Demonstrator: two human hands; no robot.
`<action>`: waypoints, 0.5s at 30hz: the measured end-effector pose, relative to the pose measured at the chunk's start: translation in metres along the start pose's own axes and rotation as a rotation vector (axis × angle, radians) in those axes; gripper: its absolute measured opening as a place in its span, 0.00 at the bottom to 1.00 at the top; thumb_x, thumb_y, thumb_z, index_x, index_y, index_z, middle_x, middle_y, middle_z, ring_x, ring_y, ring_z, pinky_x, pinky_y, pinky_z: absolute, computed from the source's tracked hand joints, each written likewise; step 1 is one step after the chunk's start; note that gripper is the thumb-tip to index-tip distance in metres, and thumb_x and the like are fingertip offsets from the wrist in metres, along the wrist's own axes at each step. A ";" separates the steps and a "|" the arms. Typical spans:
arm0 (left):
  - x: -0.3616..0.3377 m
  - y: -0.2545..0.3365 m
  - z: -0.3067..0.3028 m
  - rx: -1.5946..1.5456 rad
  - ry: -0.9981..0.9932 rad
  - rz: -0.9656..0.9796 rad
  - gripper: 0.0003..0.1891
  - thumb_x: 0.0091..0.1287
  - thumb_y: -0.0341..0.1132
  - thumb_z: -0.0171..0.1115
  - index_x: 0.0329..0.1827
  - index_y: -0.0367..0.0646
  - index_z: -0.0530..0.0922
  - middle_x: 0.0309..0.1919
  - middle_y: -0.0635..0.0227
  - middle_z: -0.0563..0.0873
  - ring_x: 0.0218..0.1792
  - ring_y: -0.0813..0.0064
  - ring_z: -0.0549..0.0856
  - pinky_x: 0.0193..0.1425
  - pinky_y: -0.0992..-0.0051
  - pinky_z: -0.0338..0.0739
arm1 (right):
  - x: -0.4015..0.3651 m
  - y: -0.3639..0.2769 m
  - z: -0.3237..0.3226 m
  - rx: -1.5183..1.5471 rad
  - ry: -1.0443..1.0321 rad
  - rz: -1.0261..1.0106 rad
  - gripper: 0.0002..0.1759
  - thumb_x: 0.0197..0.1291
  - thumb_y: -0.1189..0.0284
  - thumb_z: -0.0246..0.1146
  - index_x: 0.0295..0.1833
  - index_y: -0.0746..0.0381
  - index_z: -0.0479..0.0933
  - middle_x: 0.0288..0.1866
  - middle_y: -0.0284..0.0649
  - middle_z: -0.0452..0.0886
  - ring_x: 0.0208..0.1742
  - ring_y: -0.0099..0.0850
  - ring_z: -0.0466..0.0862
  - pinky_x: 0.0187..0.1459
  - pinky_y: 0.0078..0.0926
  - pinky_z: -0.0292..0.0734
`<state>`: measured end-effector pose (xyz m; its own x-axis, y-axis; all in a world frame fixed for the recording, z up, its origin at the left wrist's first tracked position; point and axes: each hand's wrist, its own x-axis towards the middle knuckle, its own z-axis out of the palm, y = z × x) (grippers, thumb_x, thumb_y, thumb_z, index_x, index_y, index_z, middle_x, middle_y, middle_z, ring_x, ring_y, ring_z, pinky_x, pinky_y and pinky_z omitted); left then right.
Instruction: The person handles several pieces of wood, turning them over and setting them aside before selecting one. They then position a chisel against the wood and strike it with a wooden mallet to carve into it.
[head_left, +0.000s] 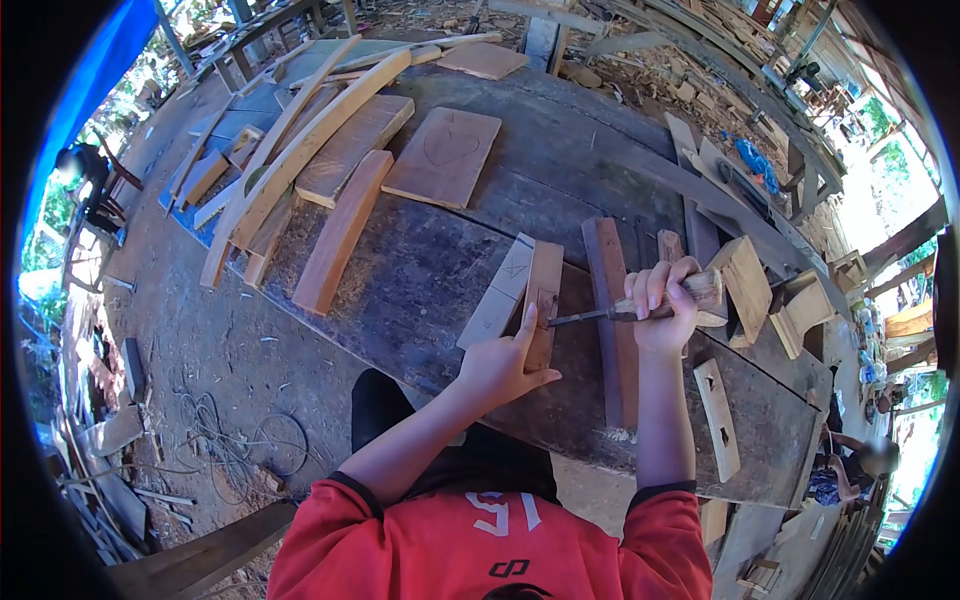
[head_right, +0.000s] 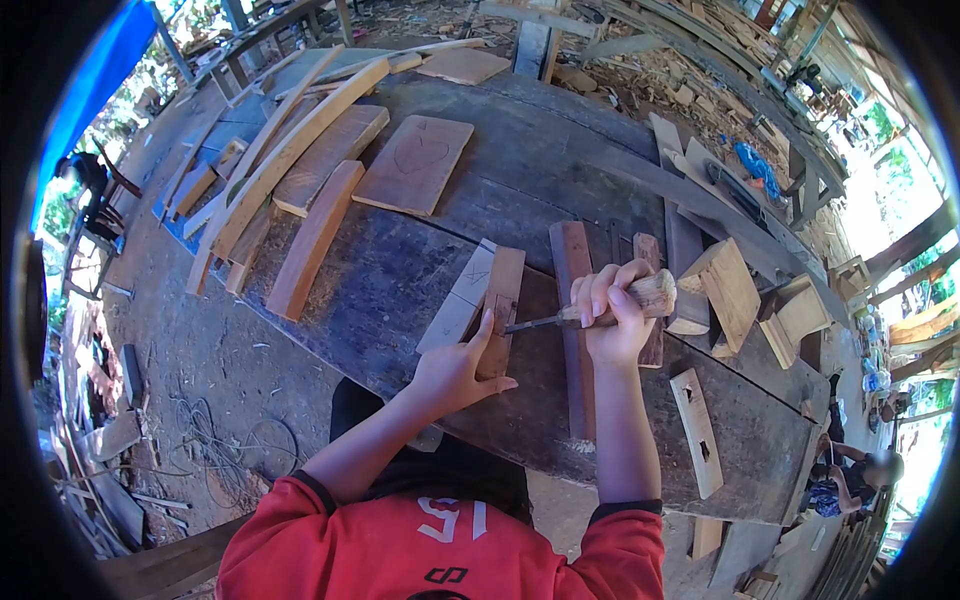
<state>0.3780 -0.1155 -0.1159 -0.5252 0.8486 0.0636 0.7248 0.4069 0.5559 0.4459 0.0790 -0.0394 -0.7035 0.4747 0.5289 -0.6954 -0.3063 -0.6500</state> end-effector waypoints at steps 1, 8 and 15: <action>0.000 0.001 -0.001 0.001 0.007 0.005 0.56 0.48 0.64 0.65 0.71 0.34 0.53 0.19 0.55 0.80 0.20 0.56 0.82 0.26 0.66 0.75 | 0.000 0.000 0.000 -0.001 0.015 0.000 0.08 0.55 0.72 0.58 0.32 0.57 0.63 0.19 0.34 0.67 0.15 0.25 0.67 0.27 0.27 0.63; -0.001 -0.001 0.001 -0.005 0.016 0.007 0.56 0.48 0.64 0.65 0.71 0.34 0.52 0.20 0.54 0.80 0.20 0.56 0.82 0.26 0.66 0.76 | 0.002 -0.004 0.008 -0.125 -0.068 0.069 0.10 0.56 0.68 0.57 0.31 0.56 0.61 0.18 0.31 0.65 0.15 0.23 0.66 0.27 0.25 0.63; -0.001 0.002 -0.001 0.022 -0.002 -0.003 0.56 0.49 0.65 0.64 0.71 0.34 0.51 0.19 0.55 0.80 0.21 0.56 0.82 0.26 0.66 0.75 | 0.002 0.001 0.016 -0.148 -0.052 0.066 0.11 0.55 0.69 0.59 0.30 0.56 0.62 0.17 0.31 0.65 0.14 0.23 0.65 0.25 0.25 0.62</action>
<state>0.3794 -0.1155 -0.1134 -0.5261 0.8482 0.0605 0.7333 0.4165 0.5374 0.4419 0.0663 -0.0304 -0.7560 0.4130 0.5078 -0.6213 -0.2087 -0.7553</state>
